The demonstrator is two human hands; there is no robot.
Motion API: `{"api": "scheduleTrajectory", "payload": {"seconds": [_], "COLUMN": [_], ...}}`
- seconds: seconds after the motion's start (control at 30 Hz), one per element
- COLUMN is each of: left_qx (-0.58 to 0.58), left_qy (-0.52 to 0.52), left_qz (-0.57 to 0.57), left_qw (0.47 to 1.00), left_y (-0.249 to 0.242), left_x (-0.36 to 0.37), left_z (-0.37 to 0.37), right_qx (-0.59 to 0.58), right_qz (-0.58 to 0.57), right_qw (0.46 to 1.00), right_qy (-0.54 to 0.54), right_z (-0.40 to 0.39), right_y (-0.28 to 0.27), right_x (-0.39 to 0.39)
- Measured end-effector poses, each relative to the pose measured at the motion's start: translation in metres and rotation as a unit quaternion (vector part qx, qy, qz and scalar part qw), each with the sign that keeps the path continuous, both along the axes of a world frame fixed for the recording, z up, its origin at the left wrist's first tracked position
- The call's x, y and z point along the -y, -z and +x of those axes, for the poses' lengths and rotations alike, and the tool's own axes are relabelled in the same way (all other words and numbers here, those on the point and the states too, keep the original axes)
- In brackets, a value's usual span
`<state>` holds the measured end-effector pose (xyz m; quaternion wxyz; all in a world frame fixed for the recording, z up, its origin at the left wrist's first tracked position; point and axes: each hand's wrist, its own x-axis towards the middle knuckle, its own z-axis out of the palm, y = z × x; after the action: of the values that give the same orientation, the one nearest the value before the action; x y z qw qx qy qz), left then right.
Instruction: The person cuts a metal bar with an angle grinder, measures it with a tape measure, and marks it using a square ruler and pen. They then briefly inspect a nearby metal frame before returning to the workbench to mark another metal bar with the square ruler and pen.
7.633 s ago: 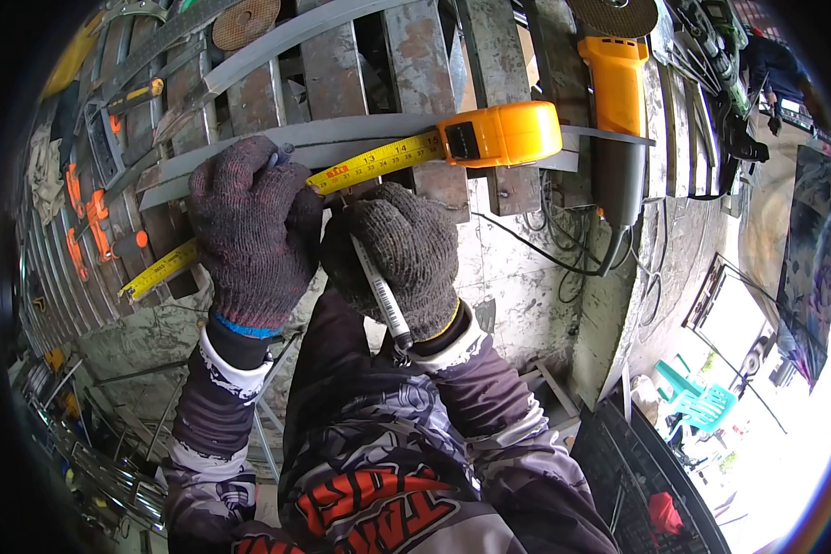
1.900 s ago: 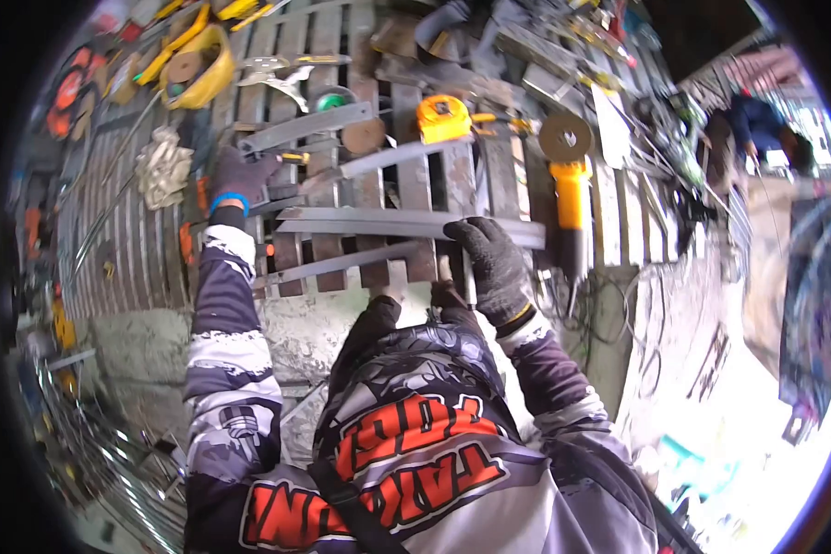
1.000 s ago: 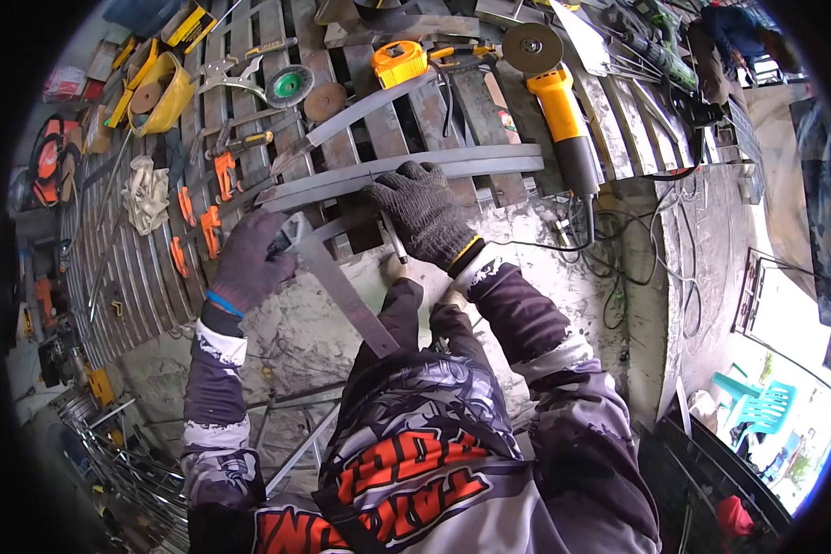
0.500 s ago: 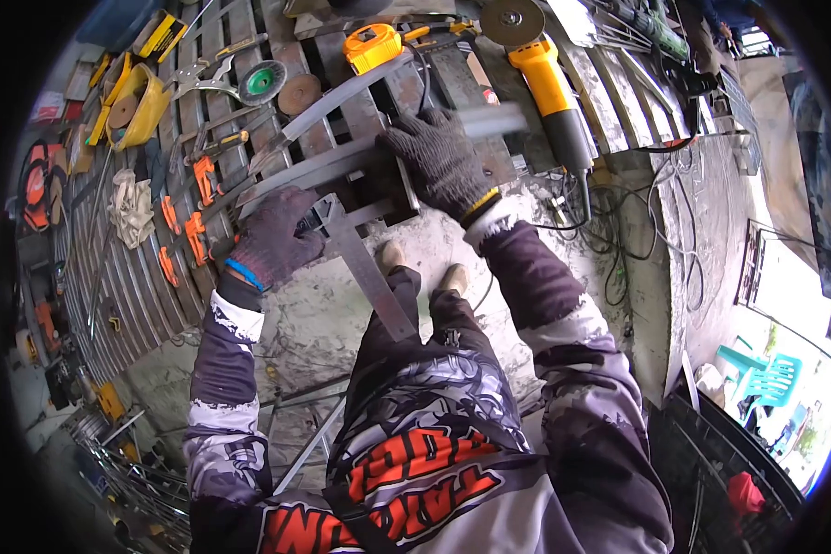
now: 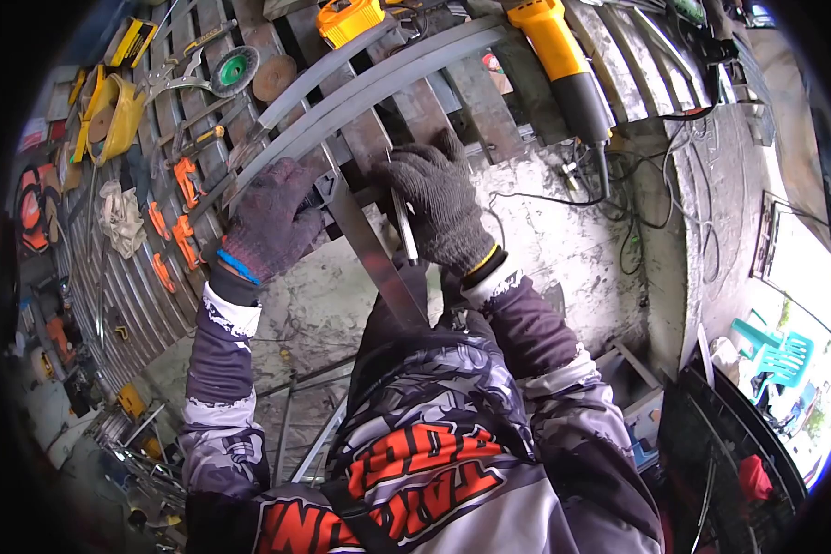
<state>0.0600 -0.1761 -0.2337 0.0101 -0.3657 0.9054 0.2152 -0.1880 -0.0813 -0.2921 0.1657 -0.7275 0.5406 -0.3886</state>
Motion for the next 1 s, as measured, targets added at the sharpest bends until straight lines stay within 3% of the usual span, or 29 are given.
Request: {"api": "scheduleTrajectory", "payload": {"seconds": [0.17, 0.4, 0.6, 0.7, 1.0], "left_qx": [0.011, 0.026, -0.073, -0.085, -0.074], "left_qy": [0.023, 0.047, 0.052, 0.069, 0.073], "left_qz": [-0.054, -0.110, -0.104, -0.158, -0.182], "left_qw": [0.998, 0.992, 0.991, 0.981, 0.978], "left_y": [0.013, 0.012, 0.022, 0.034, 0.031], "left_x": [-0.002, -0.011, -0.021, -0.020, -0.022], "left_z": [0.000, -0.008, -0.002, 0.002, -0.009], "right_qx": [0.034, 0.108, 0.076, 0.089, 0.068], "right_qz": [0.021, 0.010, -0.007, -0.017, -0.061], "right_qw": [0.999, 0.993, 0.994, 0.991, 0.990], "right_qy": [-0.021, 0.035, 0.082, 0.099, 0.110], "right_z": [0.003, 0.006, 0.008, 0.014, 0.020], "right_y": [0.007, 0.011, 0.014, 0.015, 0.025], "right_x": [0.004, 0.001, -0.005, -0.009, -0.013]}}
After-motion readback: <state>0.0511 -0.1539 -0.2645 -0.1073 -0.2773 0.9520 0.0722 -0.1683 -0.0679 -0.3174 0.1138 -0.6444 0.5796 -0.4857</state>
